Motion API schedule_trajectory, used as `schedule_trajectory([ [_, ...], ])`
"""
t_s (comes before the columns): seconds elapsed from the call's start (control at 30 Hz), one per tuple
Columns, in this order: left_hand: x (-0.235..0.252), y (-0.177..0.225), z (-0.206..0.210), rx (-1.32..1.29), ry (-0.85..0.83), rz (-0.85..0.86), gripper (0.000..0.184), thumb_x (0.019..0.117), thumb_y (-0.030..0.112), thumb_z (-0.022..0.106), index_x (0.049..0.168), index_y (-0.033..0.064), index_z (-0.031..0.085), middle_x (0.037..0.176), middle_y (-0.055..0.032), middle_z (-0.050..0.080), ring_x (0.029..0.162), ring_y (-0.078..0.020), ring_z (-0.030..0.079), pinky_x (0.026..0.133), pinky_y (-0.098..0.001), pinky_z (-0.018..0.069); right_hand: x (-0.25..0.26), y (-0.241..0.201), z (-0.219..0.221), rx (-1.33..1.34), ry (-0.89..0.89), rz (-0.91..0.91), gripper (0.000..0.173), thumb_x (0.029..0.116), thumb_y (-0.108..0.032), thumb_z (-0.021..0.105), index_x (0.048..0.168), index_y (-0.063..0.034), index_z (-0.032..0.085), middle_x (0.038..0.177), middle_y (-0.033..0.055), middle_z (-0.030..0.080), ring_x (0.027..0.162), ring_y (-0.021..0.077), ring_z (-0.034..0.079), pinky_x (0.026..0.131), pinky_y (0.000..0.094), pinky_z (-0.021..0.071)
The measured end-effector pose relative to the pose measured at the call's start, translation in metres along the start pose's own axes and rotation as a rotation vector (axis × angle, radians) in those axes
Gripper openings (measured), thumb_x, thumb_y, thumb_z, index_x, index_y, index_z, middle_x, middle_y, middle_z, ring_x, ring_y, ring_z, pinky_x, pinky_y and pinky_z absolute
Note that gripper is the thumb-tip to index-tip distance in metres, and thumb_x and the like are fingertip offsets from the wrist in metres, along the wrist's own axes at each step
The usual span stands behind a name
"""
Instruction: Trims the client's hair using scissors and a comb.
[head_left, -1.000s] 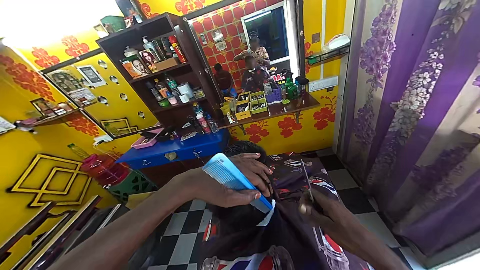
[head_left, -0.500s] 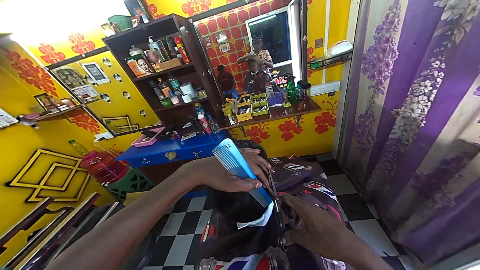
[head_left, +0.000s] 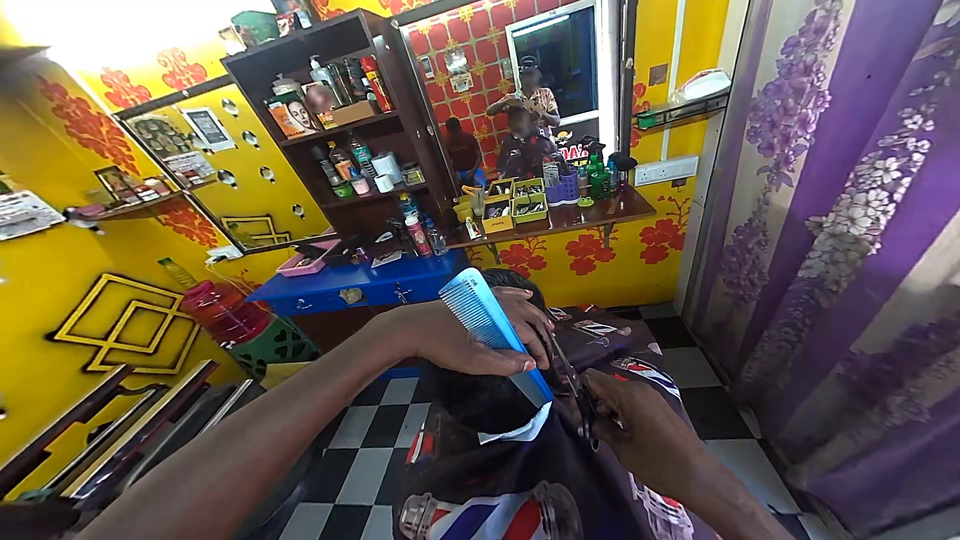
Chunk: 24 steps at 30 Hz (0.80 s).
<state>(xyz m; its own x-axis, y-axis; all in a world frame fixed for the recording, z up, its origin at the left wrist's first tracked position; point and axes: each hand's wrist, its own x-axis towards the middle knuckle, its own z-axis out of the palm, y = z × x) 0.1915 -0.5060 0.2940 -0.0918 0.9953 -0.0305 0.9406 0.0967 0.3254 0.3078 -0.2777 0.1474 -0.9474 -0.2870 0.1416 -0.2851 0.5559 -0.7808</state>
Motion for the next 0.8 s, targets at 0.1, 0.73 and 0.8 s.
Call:
schedule_trajectory([
  [0.1, 0.0, -0.001, 0.002, -0.029, -0.004, 0.003, 0.036, 0.105, 0.033, 0.05, 0.104, 0.0109, 0.078, 0.117, 0.002, 0.074, 0.136, -0.0146, 0.052, 0.127, -0.0439, 0.0161, -0.001, 0.009, 0.004, 0.209, 0.086, -0.016, 0.025, 0.0888, -0.005, 0.067, 0.114, -0.0089, 0.066, 0.103, 0.0018, 0.073, 0.089, 0.0138, 0.072, 0.08, 0.0341, 0.0615],
  [0.73, 0.009, 0.076, -0.029, -0.355, 0.805, -0.257, 0.065, 0.1105, 0.049, 0.019, 0.142, 0.0075, 0.057, 0.151, -0.0018, 0.054, 0.145, -0.0182, 0.043, 0.122, -0.0422, 0.0349, 0.054, -0.074, -0.052, 0.482, 0.317, -0.51, 0.015, 0.0986, -0.026, 0.067, 0.105, -0.0145, 0.073, 0.084, -0.0032, 0.067, 0.066, 0.0051, 0.059, 0.056, 0.0178, 0.0488],
  [0.8, -0.001, 0.076, -0.028, -0.359, 0.829, -0.25, 0.069, 0.1072, 0.058, 0.023, 0.154, 0.0121, 0.044, 0.159, 0.0014, 0.044, 0.148, -0.0156, 0.038, 0.122, -0.0413, 0.0337, 0.068, -0.076, -0.058, 0.435, 0.286, -0.605, 0.013, 0.0994, -0.022, 0.066, 0.102, -0.0121, 0.074, 0.086, -0.0046, 0.068, 0.068, 0.0027, 0.059, 0.059, 0.0161, 0.0498],
])
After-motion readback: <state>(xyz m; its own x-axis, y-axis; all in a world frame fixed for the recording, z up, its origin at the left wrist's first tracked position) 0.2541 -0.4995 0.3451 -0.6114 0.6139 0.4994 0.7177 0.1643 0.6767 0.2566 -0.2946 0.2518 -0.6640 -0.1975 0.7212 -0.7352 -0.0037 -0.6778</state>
